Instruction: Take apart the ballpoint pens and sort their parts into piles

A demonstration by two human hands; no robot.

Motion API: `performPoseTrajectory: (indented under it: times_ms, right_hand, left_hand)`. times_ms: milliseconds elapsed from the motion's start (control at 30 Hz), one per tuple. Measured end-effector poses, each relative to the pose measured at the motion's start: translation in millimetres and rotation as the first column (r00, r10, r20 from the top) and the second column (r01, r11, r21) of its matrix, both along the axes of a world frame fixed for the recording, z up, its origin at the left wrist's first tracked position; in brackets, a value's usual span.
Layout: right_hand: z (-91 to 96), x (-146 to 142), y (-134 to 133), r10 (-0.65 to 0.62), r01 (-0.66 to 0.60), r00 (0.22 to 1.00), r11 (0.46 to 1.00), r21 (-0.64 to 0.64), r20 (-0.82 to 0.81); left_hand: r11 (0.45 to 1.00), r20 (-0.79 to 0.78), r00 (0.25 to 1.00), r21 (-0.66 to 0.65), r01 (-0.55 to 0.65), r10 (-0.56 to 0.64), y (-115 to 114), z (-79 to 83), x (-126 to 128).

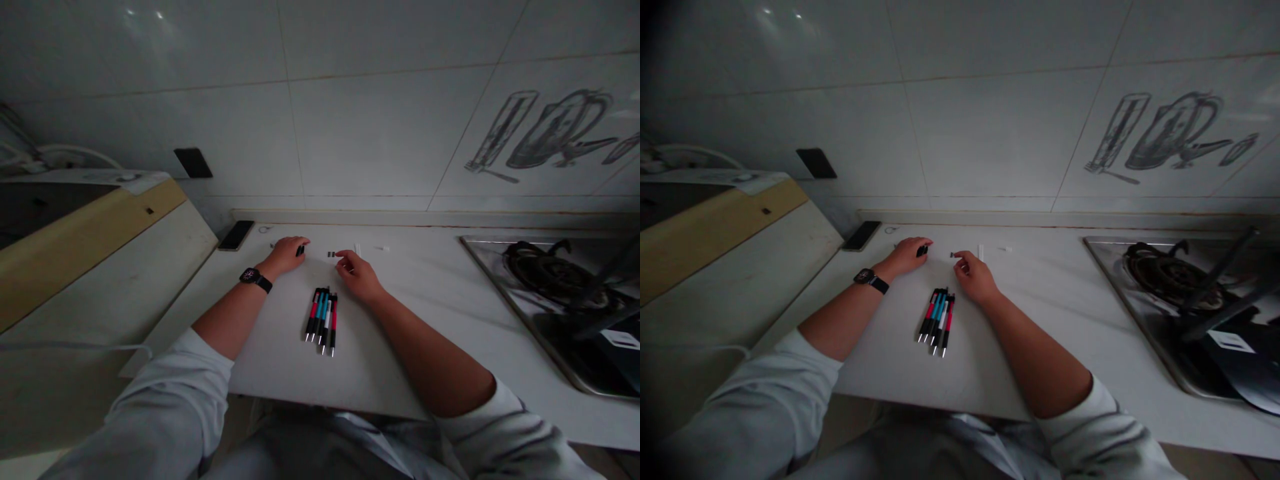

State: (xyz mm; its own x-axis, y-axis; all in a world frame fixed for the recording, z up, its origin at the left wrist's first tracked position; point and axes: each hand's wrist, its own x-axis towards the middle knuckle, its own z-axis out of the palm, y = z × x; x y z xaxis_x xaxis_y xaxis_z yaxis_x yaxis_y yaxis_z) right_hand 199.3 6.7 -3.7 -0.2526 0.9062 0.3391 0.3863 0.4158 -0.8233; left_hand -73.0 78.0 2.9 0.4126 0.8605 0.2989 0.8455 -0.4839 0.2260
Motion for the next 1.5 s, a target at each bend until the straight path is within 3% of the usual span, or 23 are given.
performPoseTrajectory:
  times_ms: [533, 667, 800, 900, 1067, 1200, 1300, 1400, 1500]
  right_hand:
    - [-1.7, 0.2, -0.1, 0.014, -0.014, 1.000, 1.000, -0.004, 0.010]
    - [-1.1, 0.0, -0.2, 0.021, -0.021, 1.000, 1.000, -0.001, 0.017]
    - [-3.4, -0.3, 0.9, 0.011, -0.011, 1.000, 1.000, 0.003, 0.024]
    - [-5.8, -0.1, 1.6, 0.019, -0.019, 1.000, 1.000, 0.011, 0.021]
    - [-5.8, 0.2, 0.4, 0.034, -0.034, 0.998, 0.999, 0.006, 0.053]
    - [-3.3, -1.2, -3.6, 0.057, -0.057, 0.995, 0.998, -0.003, 0.084]
    - [-1.4, -4.4, -8.2, 0.089, -0.088, 0.993, 0.996, -0.017, 0.076]
    - [0.6, -9.0, -13.1, 0.140, -0.138, 0.990, 0.989, -0.056, 0.035]
    - [3.6, -12.4, -16.8, 0.100, -0.100, 0.995, 0.993, -0.065, 0.004]
  left_hand:
    - [1.000, 0.007, 1.000, 0.006, -0.010, 0.010, -5.2, 2.6, -1.6]
    - [0.999, 0.005, 1.000, 0.043, 0.019, -0.020, -19.6, 15.8, 5.1]
    - [0.983, -0.020, 0.984, -0.054, 0.174, -0.176, -42.8, 25.6, 18.7]
    - [0.971, -0.021, 0.977, -0.119, 0.207, -0.211, -57.1, 23.8, 28.0]
    - [0.979, -0.006, 0.985, -0.109, 0.170, -0.172, -69.3, 16.5, 37.9]
    - [0.973, 0.114, 0.972, -0.090, 0.214, -0.204, -78.3, 19.3, 46.2]
    - [0.968, 0.291, 0.935, -0.088, 0.237, -0.202, -85.7, 22.4, 52.8]
    - [0.967, 0.525, 0.844, -0.134, 0.215, -0.115, -89.6, 21.2, 58.7]
    - [0.952, 0.702, 0.712, -0.197, 0.233, -0.029, -88.0, 15.5, 63.1]
